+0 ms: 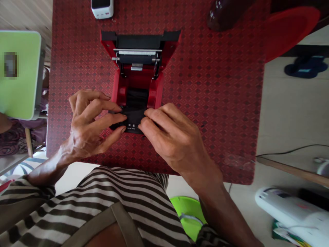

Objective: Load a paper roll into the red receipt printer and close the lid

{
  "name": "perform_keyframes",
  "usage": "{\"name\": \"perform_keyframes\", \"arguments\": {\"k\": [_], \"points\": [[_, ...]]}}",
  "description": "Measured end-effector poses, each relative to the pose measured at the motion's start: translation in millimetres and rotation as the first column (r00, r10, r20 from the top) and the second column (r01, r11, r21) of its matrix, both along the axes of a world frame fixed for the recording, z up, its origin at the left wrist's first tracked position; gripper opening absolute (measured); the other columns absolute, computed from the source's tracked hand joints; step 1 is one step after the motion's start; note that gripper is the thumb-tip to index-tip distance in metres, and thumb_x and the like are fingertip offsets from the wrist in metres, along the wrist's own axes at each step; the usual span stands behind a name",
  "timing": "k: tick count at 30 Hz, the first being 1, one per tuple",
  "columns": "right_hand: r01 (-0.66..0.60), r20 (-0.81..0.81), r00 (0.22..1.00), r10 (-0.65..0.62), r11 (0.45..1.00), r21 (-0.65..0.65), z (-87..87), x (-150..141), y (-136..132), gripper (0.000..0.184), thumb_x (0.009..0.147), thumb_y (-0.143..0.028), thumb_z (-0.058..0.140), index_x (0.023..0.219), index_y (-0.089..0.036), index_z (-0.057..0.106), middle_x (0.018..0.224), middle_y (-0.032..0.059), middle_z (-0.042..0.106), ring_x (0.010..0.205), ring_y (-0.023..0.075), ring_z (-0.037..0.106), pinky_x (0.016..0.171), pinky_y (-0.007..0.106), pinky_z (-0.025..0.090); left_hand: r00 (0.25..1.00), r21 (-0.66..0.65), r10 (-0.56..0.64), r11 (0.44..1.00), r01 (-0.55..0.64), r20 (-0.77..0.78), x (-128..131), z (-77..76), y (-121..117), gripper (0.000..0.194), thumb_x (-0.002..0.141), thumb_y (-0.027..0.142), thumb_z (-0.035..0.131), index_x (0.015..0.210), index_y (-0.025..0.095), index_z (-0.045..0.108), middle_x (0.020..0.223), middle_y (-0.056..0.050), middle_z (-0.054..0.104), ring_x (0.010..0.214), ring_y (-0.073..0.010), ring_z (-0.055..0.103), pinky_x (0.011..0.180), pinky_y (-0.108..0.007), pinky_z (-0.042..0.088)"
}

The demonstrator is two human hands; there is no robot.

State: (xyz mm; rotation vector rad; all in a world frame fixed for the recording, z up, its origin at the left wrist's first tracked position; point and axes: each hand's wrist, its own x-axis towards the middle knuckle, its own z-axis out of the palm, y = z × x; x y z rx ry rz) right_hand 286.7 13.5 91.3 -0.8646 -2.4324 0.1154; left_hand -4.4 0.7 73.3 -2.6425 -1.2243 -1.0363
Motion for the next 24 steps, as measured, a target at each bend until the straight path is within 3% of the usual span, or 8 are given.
{"name": "perform_keyframes", "arguments": {"k": [4,7,13,17,18,20,22,24], "points": [[0.021,0.019,1.0,-0.021,1.0,-0.003,-2.1,2.8,-4.6,0.03,0.116,-0.002,0.08,0.129,-0.028,0.086,0.128,0.0083,0.096,0.102,0.0282,0.085,0.092,0.05,0.077,0.999,-0.028,0.048,0.998,-0.049,-0.024,8.4,0.6,-20.8,0.025,0.125,0.039,0.082,0.148,0.031,0.087,0.143,-0.005,0.098,0.136,-0.0365,0.089,0.131,-0.064,0.059],[0.011,0.026,1.0,-0.011,1.0,-0.022,-6.2,2.8,-9.8,0.035,0.115,-0.002,0.081,0.137,-0.028,0.086,0.139,0.0104,0.097,0.107,0.03,0.088,0.093,0.052,0.078,0.997,-0.039,0.0,0.999,-0.004,-0.083,15.7,-2.2,-38.5,0.041,0.123,0.034,0.087,0.163,0.025,0.085,0.146,-0.009,0.098,0.137,-0.0345,0.088,0.127,-0.054,0.059],[0.027,-0.068,0.997,-0.024,0.999,0.046,-0.4,11.4,-13.3,0.032,0.113,-0.006,0.088,0.139,-0.023,0.088,0.138,0.0135,0.098,0.112,0.0315,0.093,0.102,0.049,0.08,0.983,-0.032,0.044,0.998,-0.05,-0.178,24.3,-4.8,-49.1,0.032,0.131,0.031,0.075,0.159,0.02,0.089,0.14,-0.008,0.101,0.124,-0.0285,0.089,0.12,-0.044,0.059],[0.169,-0.076,0.984,-0.161,0.977,0.127,21.2,18.8,20.3,0.049,0.115,-0.028,0.094,0.163,-0.022,0.087,0.169,0.0195,0.088,0.154,0.0474,0.087,0.139,0.06,0.067,0.986,-0.014,0.056,0.998,-0.059,-0.155,27.9,-4.8,-46.2,0.029,0.133,0.031,0.072,0.151,0.019,0.091,0.137,-0.008,0.1,0.125,-0.0284,0.087,0.121,-0.044,0.056],[0.256,-0.106,0.964,-0.245,0.961,0.101,24.7,17.9,34.4,0.056,0.122,-0.033,0.085,0.176,-0.02,0.08,0.185,0.0223,0.077,0.174,0.0534,0.073,0.151,0.067,0.055,0.989,-0.014,0.051,0.998,-0.054,-0.141,28.6,-5.1,-45.7,0.028,0.133,0.029,0.073,0.15,0.017,0.091,0.136,-0.01,0.1,0.125,-0.0286,0.086,0.121,-0.044,0.056],[0.307,-0.117,0.948,-0.296,0.948,0.084,27.2,12.3,64.6,0.07,0.134,-0.049,0.063,0.189,-0.006,0.066,0.191,0.028,0.07,0.183,0.0529,0.065,0.155,0.062,0.048,0.992,-0.012,0.041,0.999,-0.043,-0.12,29.5,-6.0,-44.9,0.028,0.13,0.027,0.076,0.15,0.015,0.091,0.135,-0.011,0.1,0.126,-0.0291,0.086,0.121,-0.045,0.055],[0.242,-0.07,0.969,-0.237,0.968,0.071,24.6,4.0,89.3,0.077,0.137,-0.058,0.051,0.184,0.002,0.068,0.178,0.03,0.08,0.169,0.0459,0.078,0.146,0.054,0.059,0.991,-0.01,0.042,0.999,-0.044,-0.124,30.1,-7.4,-44.8,0.029,0.129,0.026,0.078,0.152,0.017,0.092,0.134,-0.011,0.1,0.125,-0.0294,0.086,0.121,-0.045,0.056],[0.196,-0.029,0.98,-0.195,0.977,0.087,20.6,-3.4,99.9,0.073,0.138,-0.061,0.048,0.168,-0.003,0.081,0.155,0.0263,0.092,0.144,0.0418,0.091,0.128,0.052,0.07,0.989,-0.009,0.052,0.999,-0.054,-0.139,30.6,-9.2,-45.5,0.03,0.13,0.027,0.076,0.154,0.02,0.092,0.135,-0.009,0.1,0.124,-0.0288,0.086,0.122,-0.044,0.056]]}}
